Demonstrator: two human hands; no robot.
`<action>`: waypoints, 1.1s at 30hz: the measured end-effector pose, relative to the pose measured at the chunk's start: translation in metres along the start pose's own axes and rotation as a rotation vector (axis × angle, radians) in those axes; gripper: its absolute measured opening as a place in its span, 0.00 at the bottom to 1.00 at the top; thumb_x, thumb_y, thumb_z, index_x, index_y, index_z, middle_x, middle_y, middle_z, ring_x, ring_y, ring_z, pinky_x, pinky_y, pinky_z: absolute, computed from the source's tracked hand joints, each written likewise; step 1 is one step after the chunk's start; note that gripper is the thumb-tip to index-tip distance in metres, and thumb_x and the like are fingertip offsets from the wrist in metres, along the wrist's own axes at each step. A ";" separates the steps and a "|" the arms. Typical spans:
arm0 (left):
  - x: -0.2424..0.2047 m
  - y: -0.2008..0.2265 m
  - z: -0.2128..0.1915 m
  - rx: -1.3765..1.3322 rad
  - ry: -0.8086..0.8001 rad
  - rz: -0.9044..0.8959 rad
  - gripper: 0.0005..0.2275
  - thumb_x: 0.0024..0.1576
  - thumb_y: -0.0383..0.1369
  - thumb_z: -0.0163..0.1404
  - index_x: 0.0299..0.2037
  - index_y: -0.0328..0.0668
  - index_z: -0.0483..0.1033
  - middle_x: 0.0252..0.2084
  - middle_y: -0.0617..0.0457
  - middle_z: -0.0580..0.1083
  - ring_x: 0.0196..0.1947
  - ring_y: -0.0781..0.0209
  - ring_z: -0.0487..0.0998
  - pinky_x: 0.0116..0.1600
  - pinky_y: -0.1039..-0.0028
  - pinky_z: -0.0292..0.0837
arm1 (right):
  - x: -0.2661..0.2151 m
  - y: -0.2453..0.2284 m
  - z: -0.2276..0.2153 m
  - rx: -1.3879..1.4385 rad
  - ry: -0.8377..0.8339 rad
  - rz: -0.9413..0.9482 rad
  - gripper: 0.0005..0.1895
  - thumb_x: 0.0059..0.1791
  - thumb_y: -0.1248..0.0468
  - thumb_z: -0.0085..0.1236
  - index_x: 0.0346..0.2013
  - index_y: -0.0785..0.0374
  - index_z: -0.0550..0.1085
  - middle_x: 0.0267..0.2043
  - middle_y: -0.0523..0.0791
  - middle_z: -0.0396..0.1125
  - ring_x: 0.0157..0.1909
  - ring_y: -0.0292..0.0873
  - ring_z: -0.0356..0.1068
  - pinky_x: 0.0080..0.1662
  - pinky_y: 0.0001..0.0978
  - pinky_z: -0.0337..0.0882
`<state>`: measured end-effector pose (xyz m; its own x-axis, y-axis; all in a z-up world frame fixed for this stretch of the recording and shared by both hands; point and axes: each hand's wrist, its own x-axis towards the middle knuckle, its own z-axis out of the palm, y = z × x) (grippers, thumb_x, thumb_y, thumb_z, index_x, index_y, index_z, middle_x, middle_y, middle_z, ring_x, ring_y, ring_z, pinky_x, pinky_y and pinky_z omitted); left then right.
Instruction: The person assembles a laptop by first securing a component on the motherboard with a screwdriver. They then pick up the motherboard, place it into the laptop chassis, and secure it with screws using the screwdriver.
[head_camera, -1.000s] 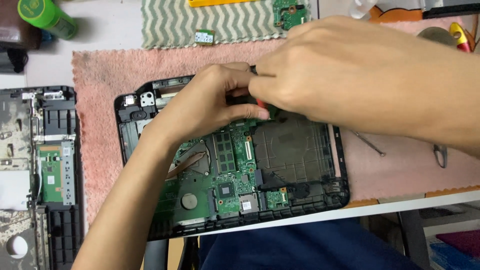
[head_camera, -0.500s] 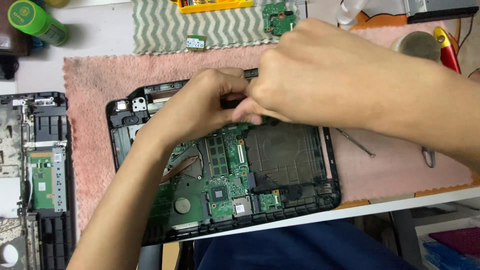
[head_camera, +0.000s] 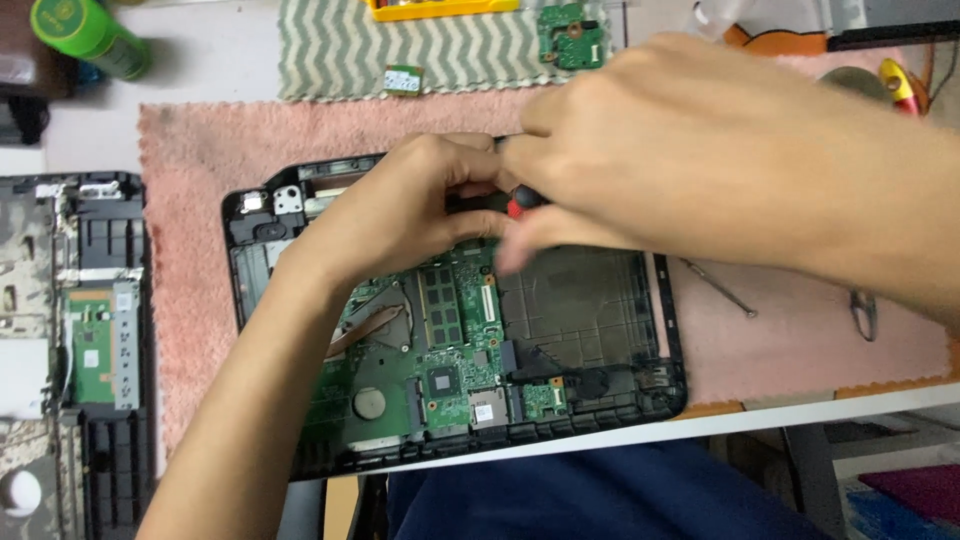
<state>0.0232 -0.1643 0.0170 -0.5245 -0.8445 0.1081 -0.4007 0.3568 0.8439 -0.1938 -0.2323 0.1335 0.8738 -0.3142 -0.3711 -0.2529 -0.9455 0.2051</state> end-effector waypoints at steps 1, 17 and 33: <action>-0.001 0.002 -0.001 0.002 0.002 -0.008 0.09 0.64 0.36 0.68 0.48 0.42 0.87 0.44 0.55 0.85 0.43 0.61 0.84 0.46 0.69 0.75 | 0.001 -0.001 -0.001 0.003 0.004 -0.007 0.45 0.59 0.14 0.49 0.46 0.52 0.79 0.39 0.40 0.77 0.33 0.58 0.85 0.30 0.57 0.83; 0.003 0.010 0.003 -0.036 0.003 -0.114 0.08 0.63 0.36 0.68 0.44 0.41 0.89 0.44 0.52 0.89 0.43 0.61 0.88 0.47 0.69 0.85 | 0.005 -0.012 0.020 0.008 0.053 -0.047 0.11 0.62 0.55 0.55 0.37 0.52 0.78 0.31 0.47 0.73 0.31 0.59 0.80 0.31 0.56 0.77; 0.002 0.003 0.002 -0.046 -0.001 0.000 0.11 0.63 0.39 0.65 0.48 0.42 0.87 0.52 0.50 0.88 0.52 0.55 0.90 0.59 0.66 0.83 | -0.005 -0.013 0.003 0.037 0.130 -0.019 0.41 0.56 0.25 0.62 0.63 0.57 0.73 0.33 0.46 0.77 0.34 0.59 0.85 0.31 0.58 0.81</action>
<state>0.0191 -0.1639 0.0190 -0.5256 -0.8439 0.1077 -0.3653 0.3382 0.8673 -0.1963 -0.2187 0.1299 0.9243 -0.2850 -0.2538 -0.2490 -0.9543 0.1651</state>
